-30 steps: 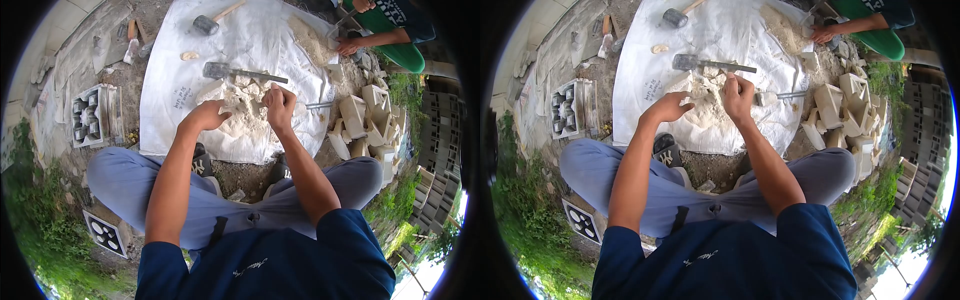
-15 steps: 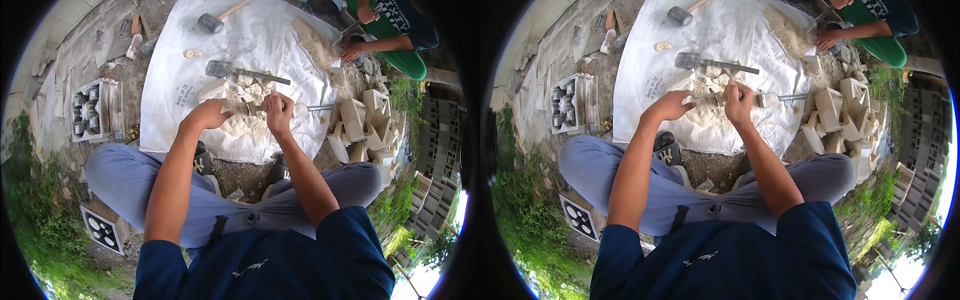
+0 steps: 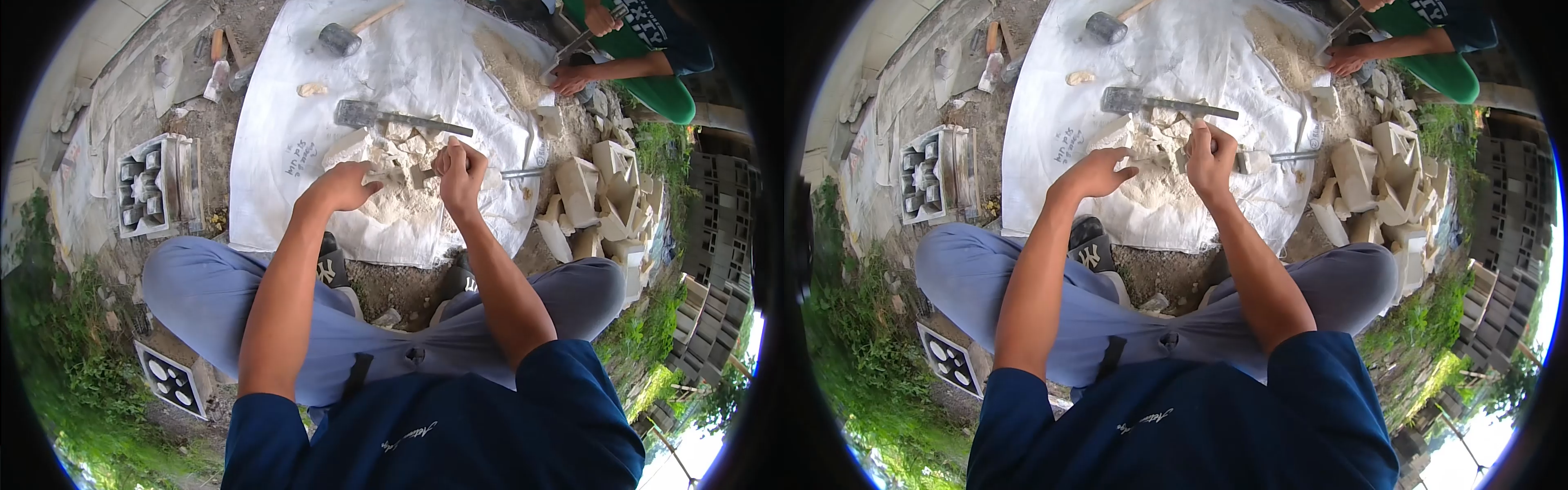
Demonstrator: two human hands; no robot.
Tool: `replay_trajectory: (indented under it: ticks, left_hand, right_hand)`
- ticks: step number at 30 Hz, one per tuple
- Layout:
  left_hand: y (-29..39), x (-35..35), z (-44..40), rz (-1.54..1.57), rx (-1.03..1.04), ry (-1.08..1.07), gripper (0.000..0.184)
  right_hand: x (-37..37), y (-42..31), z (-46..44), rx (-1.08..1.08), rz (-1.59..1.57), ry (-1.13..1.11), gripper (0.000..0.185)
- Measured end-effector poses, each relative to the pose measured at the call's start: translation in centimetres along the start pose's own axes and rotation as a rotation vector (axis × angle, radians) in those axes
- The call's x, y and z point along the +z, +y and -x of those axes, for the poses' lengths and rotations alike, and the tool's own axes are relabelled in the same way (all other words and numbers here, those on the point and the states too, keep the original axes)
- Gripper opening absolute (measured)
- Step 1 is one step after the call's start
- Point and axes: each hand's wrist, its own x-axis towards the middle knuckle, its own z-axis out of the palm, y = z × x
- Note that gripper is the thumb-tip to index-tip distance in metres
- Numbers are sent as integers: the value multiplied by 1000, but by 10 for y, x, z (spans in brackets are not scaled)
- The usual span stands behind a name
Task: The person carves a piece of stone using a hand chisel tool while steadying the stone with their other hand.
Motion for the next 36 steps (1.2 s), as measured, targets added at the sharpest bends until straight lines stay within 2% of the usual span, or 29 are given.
replay_trajectory:
  ticks: [4, 6, 8, 14, 16, 17, 20, 24, 26, 28, 32, 34, 36]
  left_hand:
    - [-1, -4, 2, 43, -43, -20, 52]
    - [-1, -1, 4, 38, -31, 11, 52]
    - [-1, -1, 0, 17, -10, 37, 52]
    - [-1, -3, 2, 44, -40, -26, 52]
    - [-4, 1, 1, 35, -30, 11, 52]
    - [-4, 2, -1, 31, -26, 15, 52]
    - [-6, 6, -2, 4, 9, 21, 51]
    - [1, -6, 5, 31, -31, 3, 51]
    - [1, -4, 4, 44, -23, -5, 52]
    - [-2, 1, 1, 29, -8, 21, 53]
    - [-3, 1, -1, 10, -12, 13, 52]
    - [-5, 1, 0, 37, -35, 19, 52]
    - [-4, 1, 2, 61, -36, 14, 53]
  right_hand:
    - [2, -13, 1, -65, -65, -36, 47]
    - [1, 15, 3, -50, 110, -30, 47]
    - [-5, 23, 3, -32, 72, -15, 48]
    - [0, -8, 0, -64, 90, -50, 49]
    - [0, 19, 3, -42, 248, -32, 49]
    - [-5, 25, 6, -56, 187, -51, 50]
    - [8, -5, -3, 44, 211, 11, 50]
    - [9, -22, 3, -53, 214, -48, 51]
    - [-4, 20, 1, -52, 374, -16, 51]
    - [-4, 16, -2, -22, 255, -27, 51]
    - [2, -13, -7, -36, 283, 56, 52]
    - [6, -25, -2, -73, 231, -6, 53]
    - [-5, 12, -1, -43, 353, -6, 54]
